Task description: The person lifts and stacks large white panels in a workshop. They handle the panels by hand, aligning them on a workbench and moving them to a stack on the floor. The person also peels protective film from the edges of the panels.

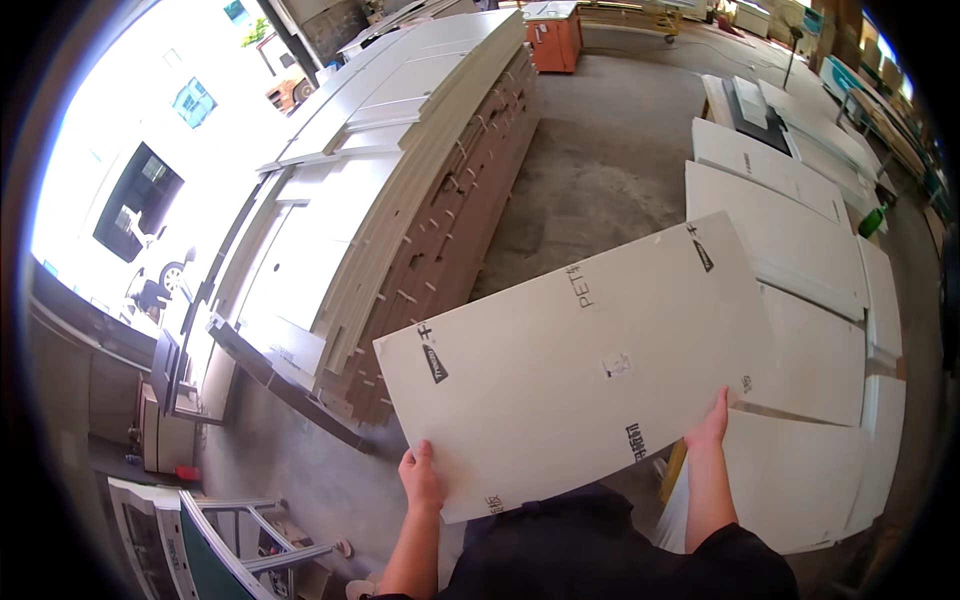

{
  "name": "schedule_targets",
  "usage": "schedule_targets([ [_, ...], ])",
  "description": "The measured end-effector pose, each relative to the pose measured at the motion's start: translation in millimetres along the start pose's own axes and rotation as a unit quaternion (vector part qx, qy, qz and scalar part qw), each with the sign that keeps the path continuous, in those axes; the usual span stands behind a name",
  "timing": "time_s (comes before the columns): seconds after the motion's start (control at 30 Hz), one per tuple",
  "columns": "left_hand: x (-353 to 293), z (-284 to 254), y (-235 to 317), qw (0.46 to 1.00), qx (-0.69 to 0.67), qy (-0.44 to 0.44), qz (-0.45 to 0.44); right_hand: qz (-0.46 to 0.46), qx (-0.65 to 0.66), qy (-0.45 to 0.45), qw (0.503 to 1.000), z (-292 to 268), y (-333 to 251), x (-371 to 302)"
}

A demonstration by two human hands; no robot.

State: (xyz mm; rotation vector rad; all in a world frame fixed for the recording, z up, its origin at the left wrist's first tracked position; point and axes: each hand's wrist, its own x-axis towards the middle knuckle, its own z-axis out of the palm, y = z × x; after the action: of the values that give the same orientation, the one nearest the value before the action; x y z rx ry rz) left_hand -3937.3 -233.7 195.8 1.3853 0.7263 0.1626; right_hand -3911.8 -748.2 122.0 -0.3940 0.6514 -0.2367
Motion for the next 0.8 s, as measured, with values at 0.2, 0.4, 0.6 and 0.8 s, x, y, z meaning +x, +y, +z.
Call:
schedule_targets([
  [0.2, 35, -75, 43, 0.985, -0.083, 0.15, 0.004, 0.118, -0.105, -0.055, 0.986, 182, 154, 113],
  [0.4, 117, -113, 59, 0.957, -0.128, 0.26, 0.003, 0.194, -0.154, -0.115, 0.962, 328, 298, 189],
  [0.6, 193, -126, 97, 0.947, -0.182, 0.266, -0.004, 0.189, -0.211, -0.119, 0.951, 435, 423, 225],
  [0.8, 262, -172, 66, 0.944, -0.161, 0.285, -0.04, 0.267, -0.254, -0.146, 0.918, 493, 479, 250],
])
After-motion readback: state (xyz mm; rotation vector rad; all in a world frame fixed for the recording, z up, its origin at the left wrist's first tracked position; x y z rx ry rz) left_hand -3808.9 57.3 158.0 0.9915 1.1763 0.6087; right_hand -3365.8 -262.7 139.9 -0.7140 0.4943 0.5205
